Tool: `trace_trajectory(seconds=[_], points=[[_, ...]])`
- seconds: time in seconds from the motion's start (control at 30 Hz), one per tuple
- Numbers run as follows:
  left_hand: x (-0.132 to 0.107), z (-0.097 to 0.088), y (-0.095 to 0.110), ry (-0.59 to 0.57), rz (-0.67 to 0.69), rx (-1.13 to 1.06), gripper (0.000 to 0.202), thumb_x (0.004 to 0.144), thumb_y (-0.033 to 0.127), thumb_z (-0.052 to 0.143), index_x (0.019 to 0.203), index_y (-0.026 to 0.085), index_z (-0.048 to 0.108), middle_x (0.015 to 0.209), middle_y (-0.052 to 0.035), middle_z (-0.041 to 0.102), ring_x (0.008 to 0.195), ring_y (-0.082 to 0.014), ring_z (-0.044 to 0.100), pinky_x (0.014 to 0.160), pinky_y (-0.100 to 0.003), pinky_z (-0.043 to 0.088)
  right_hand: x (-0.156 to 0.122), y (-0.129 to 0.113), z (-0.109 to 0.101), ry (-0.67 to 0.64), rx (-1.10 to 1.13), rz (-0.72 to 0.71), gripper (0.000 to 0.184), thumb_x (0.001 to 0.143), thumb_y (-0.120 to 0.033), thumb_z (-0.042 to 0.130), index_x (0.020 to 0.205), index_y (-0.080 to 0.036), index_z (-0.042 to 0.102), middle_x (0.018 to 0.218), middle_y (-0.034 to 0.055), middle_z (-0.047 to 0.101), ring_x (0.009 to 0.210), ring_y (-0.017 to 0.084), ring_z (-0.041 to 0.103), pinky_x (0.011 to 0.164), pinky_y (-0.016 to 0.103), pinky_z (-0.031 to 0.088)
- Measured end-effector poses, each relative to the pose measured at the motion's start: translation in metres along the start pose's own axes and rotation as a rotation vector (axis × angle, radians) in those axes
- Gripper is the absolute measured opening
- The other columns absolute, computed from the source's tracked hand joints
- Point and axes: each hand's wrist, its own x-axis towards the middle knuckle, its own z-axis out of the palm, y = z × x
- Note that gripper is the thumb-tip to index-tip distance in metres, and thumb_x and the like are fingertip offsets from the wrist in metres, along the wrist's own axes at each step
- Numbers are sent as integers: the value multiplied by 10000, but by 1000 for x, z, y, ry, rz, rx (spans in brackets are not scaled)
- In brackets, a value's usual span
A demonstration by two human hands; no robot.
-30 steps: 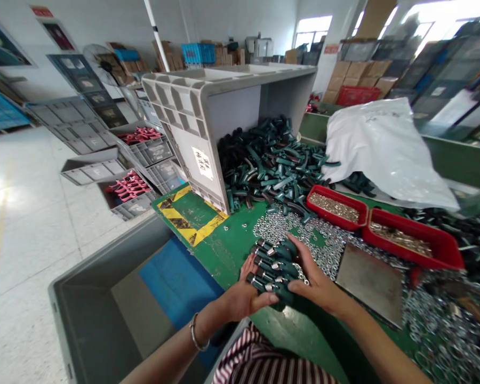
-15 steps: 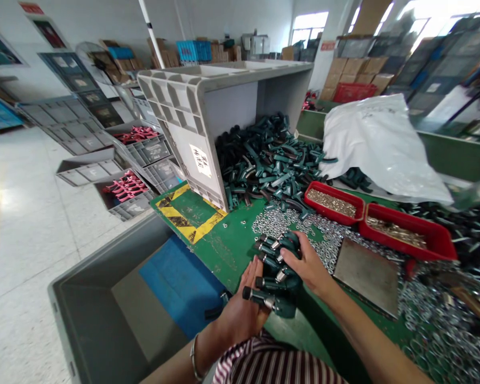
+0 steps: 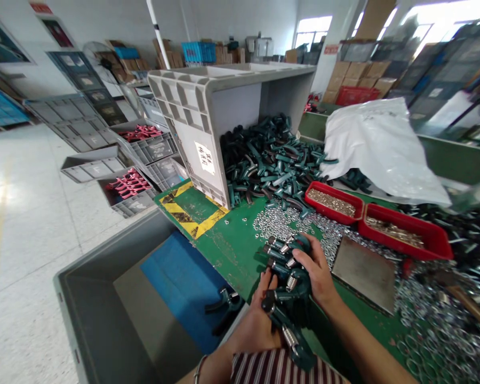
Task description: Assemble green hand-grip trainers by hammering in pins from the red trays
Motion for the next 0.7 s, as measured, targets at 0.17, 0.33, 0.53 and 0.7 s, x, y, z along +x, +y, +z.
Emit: trace_trajectory(seconds=[0.17,0.33,0.53,0.7], points=[[12,-26,27,136,101,382,565,892,225,529,1447,188,431,1509,-132,416,1432,-336,305,1142,-551,315,-13,-1,-7,-69,-37,-137,391,871,-379,616,1236,-289,508,1156,20,563,1033,213,537,941,323,416],[11,-21,32,74,-54,671,254,905,263,500,850,133,711,866,-150,710,875,-304,662,818,-459,525,-24,10,-17,2,-25,-94,331,930,-453,526,1227,-307,530,1165,11,573,1097,220,517,1002,343,385],[4,-15,34,36,47,652,259,809,285,590,981,133,710,1049,-181,687,1059,-370,596,925,-545,468,-43,16,-23,21,13,-100,340,971,-510,415,1157,-298,604,1165,33,629,1092,238,561,1012,383,395],[25,-30,23,-158,277,293,692,794,251,603,1461,228,420,1548,-83,369,1439,-334,276,1179,-531,249,-49,23,-18,62,91,-76,404,981,-535,386,1167,-276,635,1206,36,657,1126,231,575,1055,395,378]])
